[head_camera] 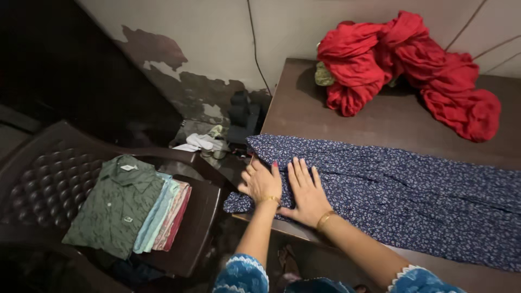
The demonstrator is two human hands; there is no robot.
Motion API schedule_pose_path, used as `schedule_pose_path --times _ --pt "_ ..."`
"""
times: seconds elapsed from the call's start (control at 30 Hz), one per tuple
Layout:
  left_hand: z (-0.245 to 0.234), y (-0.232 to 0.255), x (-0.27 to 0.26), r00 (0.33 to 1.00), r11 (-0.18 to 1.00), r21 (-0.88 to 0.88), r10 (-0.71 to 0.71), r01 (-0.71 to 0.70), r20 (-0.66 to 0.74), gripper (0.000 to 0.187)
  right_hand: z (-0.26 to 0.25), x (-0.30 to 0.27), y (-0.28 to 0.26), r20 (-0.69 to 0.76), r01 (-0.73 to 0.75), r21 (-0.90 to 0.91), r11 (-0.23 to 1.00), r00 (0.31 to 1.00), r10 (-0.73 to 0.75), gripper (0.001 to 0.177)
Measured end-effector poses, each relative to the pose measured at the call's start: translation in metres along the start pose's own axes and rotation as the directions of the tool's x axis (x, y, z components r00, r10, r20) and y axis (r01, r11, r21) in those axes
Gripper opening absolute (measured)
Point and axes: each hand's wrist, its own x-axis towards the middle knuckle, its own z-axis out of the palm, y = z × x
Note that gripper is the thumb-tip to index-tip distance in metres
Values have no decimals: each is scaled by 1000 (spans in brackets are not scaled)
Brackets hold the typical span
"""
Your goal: The person folds several garments on a table, including a blue patterned dress, a light green patterned top, and a maroon top. Each item is smoothed, folded into a compact rectangle, and placed on a stack on a nearby chair.
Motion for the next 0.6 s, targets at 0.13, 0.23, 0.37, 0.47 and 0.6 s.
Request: schedule_pose_path --times 0.13,0.23,0.37,0.47,0.6 --pt "32 -11 5 987 974 -224 76 -43 140 56 7 8 -12 73 -92 -76 993 992 98 136" --pt "67 -14 37 988 940 -312 149 -135 24 51 21 16 -3 -108 -100 111 989 988 112 127" --pt "93 -14 82 943 679 -734 238 10 233 40 47 36 16 -308 -99 441 892 917 254 79" --pt "82 -4 110 902 625 -766 229 152 367 31 52 61 31 -301 -53 769 637 849 434 50" --pt "37 -3 119 918 360 -903 224 235 328 25 28 77 47 10 26 999 -44 743 669 32"
